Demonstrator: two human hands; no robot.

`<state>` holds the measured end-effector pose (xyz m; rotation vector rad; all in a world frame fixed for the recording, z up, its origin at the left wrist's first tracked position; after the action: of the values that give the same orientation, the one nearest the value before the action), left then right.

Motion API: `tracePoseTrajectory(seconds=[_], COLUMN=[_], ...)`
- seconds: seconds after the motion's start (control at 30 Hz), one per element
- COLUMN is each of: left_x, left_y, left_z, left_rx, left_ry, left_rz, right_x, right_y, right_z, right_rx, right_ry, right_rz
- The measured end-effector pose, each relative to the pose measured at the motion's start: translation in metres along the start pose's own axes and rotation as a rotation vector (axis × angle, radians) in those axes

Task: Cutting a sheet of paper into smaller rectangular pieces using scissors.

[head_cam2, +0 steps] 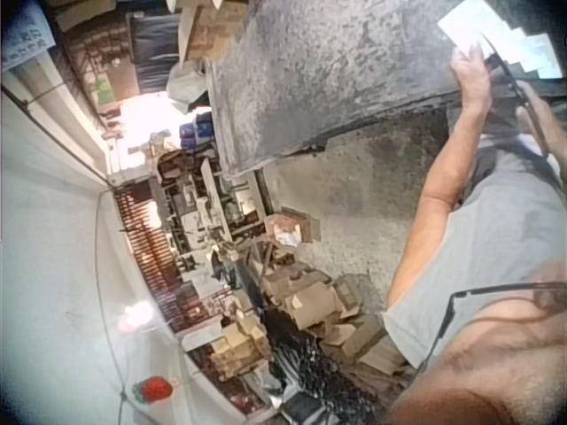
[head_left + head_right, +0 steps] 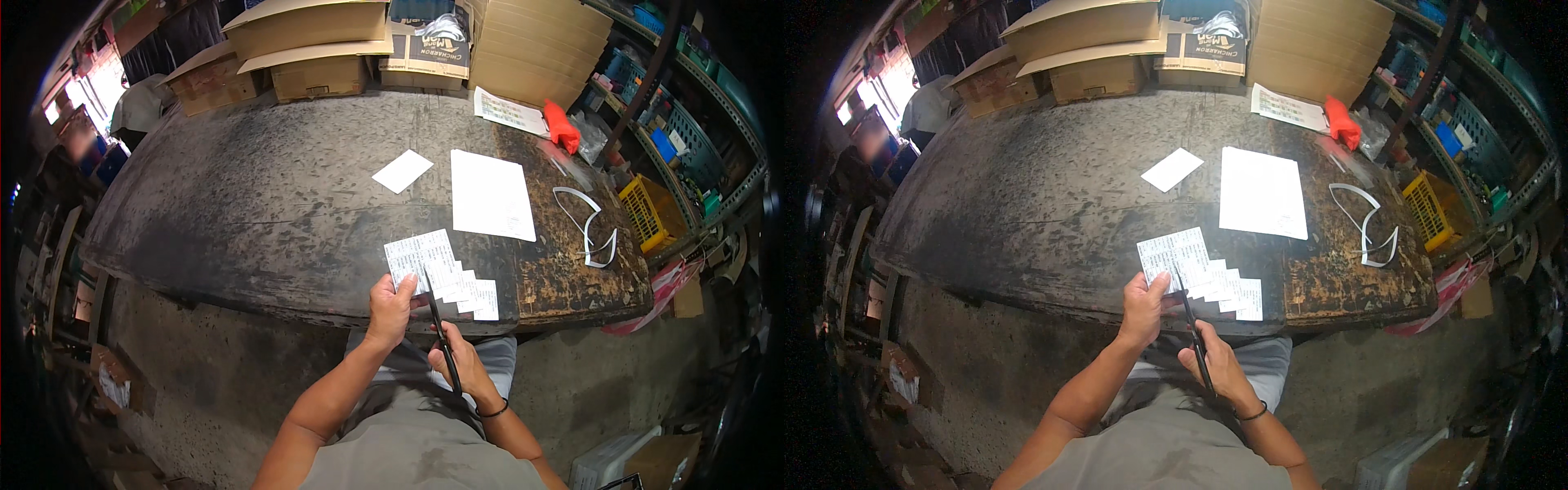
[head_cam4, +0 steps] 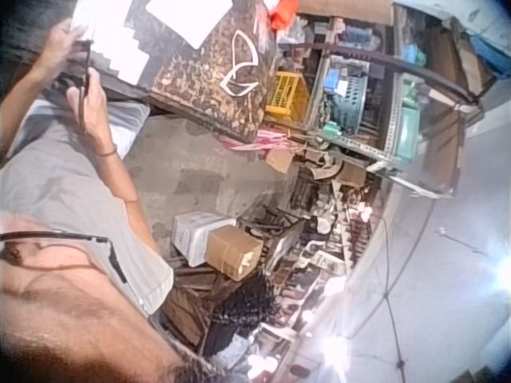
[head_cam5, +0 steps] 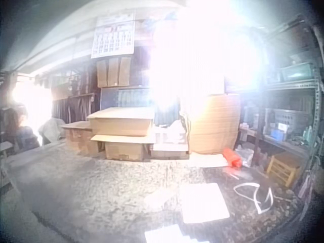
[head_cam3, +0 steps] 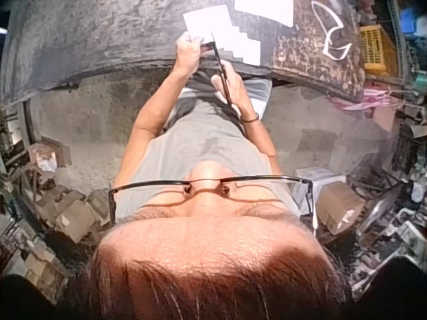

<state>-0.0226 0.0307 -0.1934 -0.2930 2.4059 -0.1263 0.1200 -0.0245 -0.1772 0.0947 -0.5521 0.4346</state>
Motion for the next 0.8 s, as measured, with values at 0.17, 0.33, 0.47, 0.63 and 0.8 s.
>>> tracePoseTrajectory(seconds=[0.17,0.33,0.47,0.63,0.8], left_x=[-0.0032,-0.0022,-0.0015,-0.0021,-0.0006], left_y=[0.0020,0.0019,0.0013,0.0010,0.0008], left_z=[-0.0013,-0.0021,-0.0023,-0.0039,-0.0022], left_rx=[-0.027,-0.072,-0.083,-0.098,-0.076], left_ry=[-0.032,-0.054,-0.024,-0.003,0.014], left_rz=[0.022,0.003,0.003,0.005,-0.014], right_x=[0.0017,0.0004,0.0005,0.0008,-0.0002], right_y=[0.0004,-0.0001,-0.0014,-0.0021,-0.0015], right_z=[0.0012,-0.0016,-0.0017,-0.0024,-0.0055], right_rx=[-0.003,-0.021,-0.029,-0.015,-0.005], right_ry=[-0.007,-0.003,-0.006,-0.009,-0.010], right_rz=[-0.008,0.014,0.008,0.001,-0.011])
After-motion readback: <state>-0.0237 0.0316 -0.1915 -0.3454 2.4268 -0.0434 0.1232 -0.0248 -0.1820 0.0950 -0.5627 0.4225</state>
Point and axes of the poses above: each hand's wrist, its own y-axis towards the middle knuckle, its own x-axis out of the back of the hand, z = x × y, the point moved 10 cm from there along y, towards the middle knuckle, and after that the axes turned 11 degrees about -y, right-handed, at the moved point
